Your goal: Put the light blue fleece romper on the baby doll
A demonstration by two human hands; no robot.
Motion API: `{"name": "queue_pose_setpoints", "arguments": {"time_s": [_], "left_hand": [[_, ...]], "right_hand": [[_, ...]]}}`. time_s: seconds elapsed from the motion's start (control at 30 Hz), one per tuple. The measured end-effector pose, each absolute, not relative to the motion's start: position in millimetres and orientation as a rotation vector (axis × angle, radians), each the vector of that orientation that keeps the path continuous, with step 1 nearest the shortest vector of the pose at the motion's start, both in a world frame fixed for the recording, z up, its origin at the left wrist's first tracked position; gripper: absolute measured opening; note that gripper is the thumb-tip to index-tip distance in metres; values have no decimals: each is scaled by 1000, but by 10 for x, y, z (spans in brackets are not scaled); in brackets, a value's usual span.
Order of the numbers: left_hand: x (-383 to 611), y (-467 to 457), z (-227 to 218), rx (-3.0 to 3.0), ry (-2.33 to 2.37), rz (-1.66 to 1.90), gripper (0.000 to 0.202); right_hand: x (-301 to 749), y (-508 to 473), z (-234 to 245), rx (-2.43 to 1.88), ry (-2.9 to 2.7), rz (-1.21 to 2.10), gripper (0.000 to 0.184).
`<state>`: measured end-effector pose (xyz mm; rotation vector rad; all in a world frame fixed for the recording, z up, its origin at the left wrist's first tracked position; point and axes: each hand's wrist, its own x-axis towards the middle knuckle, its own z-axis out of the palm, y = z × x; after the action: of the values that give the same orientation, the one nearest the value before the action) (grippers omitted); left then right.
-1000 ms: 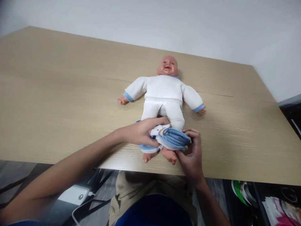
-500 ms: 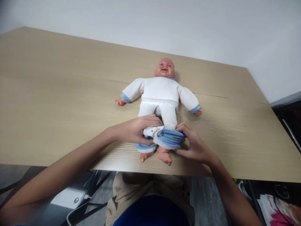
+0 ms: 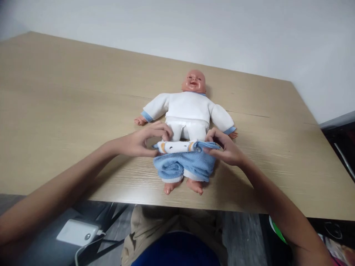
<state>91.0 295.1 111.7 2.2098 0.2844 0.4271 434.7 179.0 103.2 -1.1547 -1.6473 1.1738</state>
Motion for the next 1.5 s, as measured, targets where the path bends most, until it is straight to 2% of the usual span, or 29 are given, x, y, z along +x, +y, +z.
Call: {"name": "queue_pose_setpoints", "arguments": {"time_s": [0.1, 0.17, 0.27, 0.4, 0.57, 0.8, 0.9, 1.03, 1.2, 1.3, 1.5], "left_hand": [[973, 3010, 1002, 2073, 338, 498, 23], [996, 3017, 879, 1957, 446, 594, 30], [974, 3001, 710, 1866, 569, 678, 37], [884, 2950, 668, 1881, 559, 556, 38], [864, 2839, 690, 1902, 490, 453, 39], [937, 2805, 538, 1570, 584, 653, 41], [971, 2811, 536, 1531, 593, 725, 40], [1010, 2875, 584, 1655, 668, 893, 44], [1109, 3104, 635, 1748, 728, 949, 54], [1194, 3220, 592, 1606, 745, 925, 59], [1290, 3292, 476, 1501, 772, 874, 63]], "right_hand": [[4298, 1975, 976, -1191, -1501, 1191, 65], [4281, 2034, 915, -1210, -1472, 1165, 66], [4289, 2007, 812, -1265, -1476, 1134, 59], [4302, 1896, 723, -1352, -1421, 1142, 52], [4205, 1818, 646, -1307, -1165, 1350, 52], [4146, 1788, 483, -1215, -1015, 1420, 45], [4140, 1825, 539, -1236, -1123, 1307, 43], [4105, 1938, 757, -1307, -1337, 960, 54], [4102, 2183, 857, -1324, -1452, 703, 46], [4137, 2333, 739, -1334, -1342, 778, 49], [4152, 2428, 507, -1257, -1017, 1135, 64]]}}
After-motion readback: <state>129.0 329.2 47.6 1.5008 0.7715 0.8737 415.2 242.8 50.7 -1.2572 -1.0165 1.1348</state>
